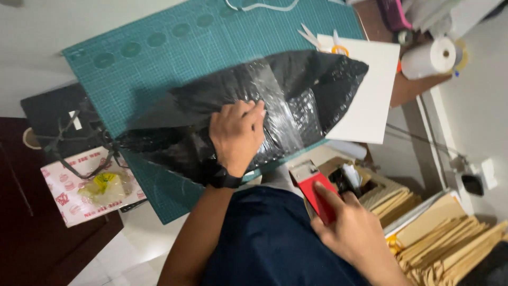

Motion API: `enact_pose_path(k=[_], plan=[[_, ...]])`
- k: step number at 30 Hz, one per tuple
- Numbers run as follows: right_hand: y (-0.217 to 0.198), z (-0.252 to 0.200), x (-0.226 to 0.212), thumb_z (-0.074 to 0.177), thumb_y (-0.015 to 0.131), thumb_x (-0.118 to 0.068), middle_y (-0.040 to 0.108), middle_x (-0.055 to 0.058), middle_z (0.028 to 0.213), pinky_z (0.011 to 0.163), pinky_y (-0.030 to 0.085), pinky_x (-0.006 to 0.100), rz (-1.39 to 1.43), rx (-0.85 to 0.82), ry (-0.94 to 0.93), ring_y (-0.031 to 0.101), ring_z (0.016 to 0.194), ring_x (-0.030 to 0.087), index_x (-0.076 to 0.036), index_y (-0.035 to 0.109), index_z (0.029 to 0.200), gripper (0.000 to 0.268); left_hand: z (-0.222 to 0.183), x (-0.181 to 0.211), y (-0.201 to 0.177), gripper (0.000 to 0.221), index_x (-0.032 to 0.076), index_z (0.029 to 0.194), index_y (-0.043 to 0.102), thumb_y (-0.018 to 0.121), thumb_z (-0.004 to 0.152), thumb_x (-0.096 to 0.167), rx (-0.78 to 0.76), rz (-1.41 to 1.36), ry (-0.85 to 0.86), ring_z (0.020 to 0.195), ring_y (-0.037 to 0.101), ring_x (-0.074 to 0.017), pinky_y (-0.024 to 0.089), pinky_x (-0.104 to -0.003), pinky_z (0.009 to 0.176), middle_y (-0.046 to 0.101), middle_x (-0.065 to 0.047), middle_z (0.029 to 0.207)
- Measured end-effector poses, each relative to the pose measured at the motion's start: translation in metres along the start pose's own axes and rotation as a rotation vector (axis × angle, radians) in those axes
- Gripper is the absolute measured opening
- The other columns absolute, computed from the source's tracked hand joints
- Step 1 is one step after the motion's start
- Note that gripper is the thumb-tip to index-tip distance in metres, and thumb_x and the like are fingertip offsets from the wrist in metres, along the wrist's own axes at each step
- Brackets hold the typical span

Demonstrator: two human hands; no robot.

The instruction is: The person wraps a box in black bubble wrap, tapes it shut using a dispenser, and applies a handwritten label.

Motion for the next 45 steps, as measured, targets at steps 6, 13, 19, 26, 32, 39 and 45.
enact_pose_path(k=[6, 13, 19, 26, 32, 39, 45], plan=[[-0.029, 0.031, -0.021, 0.073, 0.069, -0.054, 0.073, 0.016, 0.101, 0.085, 0.061, 0.050, 0.121, -0.018, -0.132, 0.076, 0.096, 0.040, -0.039, 0.066, 0.136, 0.065, -0.004, 0.002, -0.002, 0.008, 0.029, 0.100, 0.079, 0.075, 0.095, 0.033, -0.017, 0.065, 0.021, 0.085, 0.067, -0.0199, 0.045, -0.035, 0.066, 0.063, 0.007, 0.086], [0.013, 0.098, 0.025, 0.071, 0.069, -0.045, 0.081, 0.019, 0.095, 0.095, 0.056, 0.053, 0.228, -0.305, -0.208, 0.073, 0.107, 0.043, -0.025, 0.085, 0.108, 0.046, 0.006, 0.014, -0.016, 0.021, 0.020, 0.115, 0.078, 0.067, 0.105, 0.034, -0.165, 0.130, -0.014, 0.103, 0.069, -0.0205, 0.051, -0.036, 0.083, 0.068, 0.002, 0.098], [0.034, 0.155, 0.066, 0.088, 0.059, -0.047, 0.070, 0.028, 0.126, 0.102, 0.053, 0.056, 0.219, -0.039, -0.075, 0.067, 0.121, 0.043, -0.029, 0.062, 0.142, 0.057, 0.015, 0.042, -0.016, 0.058, 0.018, 0.143, 0.061, 0.054, 0.101, 0.057, -0.160, 0.192, 0.142, 0.139, 0.054, -0.0372, 0.038, -0.058, 0.115, 0.057, -0.016, 0.147], [0.020, 0.246, 0.068, 0.091, 0.075, -0.024, 0.051, 0.029, 0.121, 0.090, 0.057, 0.059, 0.446, 0.550, 0.006, 0.065, 0.110, 0.055, -0.012, 0.051, 0.153, 0.067, 0.003, 0.066, 0.018, 0.083, 0.002, 0.153, 0.046, 0.060, 0.096, 0.059, -0.287, 0.170, 0.216, 0.146, 0.043, -0.0458, 0.025, -0.064, 0.123, 0.044, -0.029, 0.157], [0.015, 0.291, 0.074, 0.089, 0.081, -0.033, 0.051, 0.022, 0.122, 0.090, 0.057, 0.051, 0.515, 0.976, -0.102, 0.062, 0.111, 0.043, -0.016, 0.070, 0.131, 0.047, 0.009, 0.055, 0.026, 0.076, -0.002, 0.152, 0.047, 0.055, 0.101, 0.054, -0.358, 0.044, 0.093, 0.142, 0.047, -0.0444, 0.029, -0.067, 0.119, 0.050, -0.027, 0.153], [-0.140, 0.192, -0.013, 0.077, 0.092, -0.024, 0.052, 0.029, 0.125, 0.092, 0.056, 0.050, 1.039, 0.686, -0.506, 0.060, 0.112, 0.048, 0.002, 0.047, 0.148, 0.088, 0.007, 0.060, 0.031, 0.077, -0.002, 0.155, 0.039, 0.051, 0.104, 0.055, -0.504, 0.156, 0.103, 0.151, 0.034, -0.0404, 0.020, -0.064, 0.124, 0.036, -0.025, 0.162], [-0.170, 0.190, 0.009, 0.063, 0.064, 0.014, 0.066, 0.014, 0.078, 0.068, 0.057, 0.038, 0.960, 0.795, -0.556, 0.069, 0.077, 0.031, -0.006, 0.076, 0.104, 0.047, 0.003, 0.054, 0.031, 0.079, 0.004, 0.156, 0.043, 0.055, 0.099, 0.058, -0.434, 0.190, 0.082, 0.152, 0.036, -0.0340, 0.019, -0.058, 0.126, 0.040, -0.018, 0.163]])
Point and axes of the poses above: each hand's wrist, its own z-axis towards the middle knuckle, its own y-axis out of the palm, x = y × z, the point moved 6 cm from there along z, towards the middle knuckle
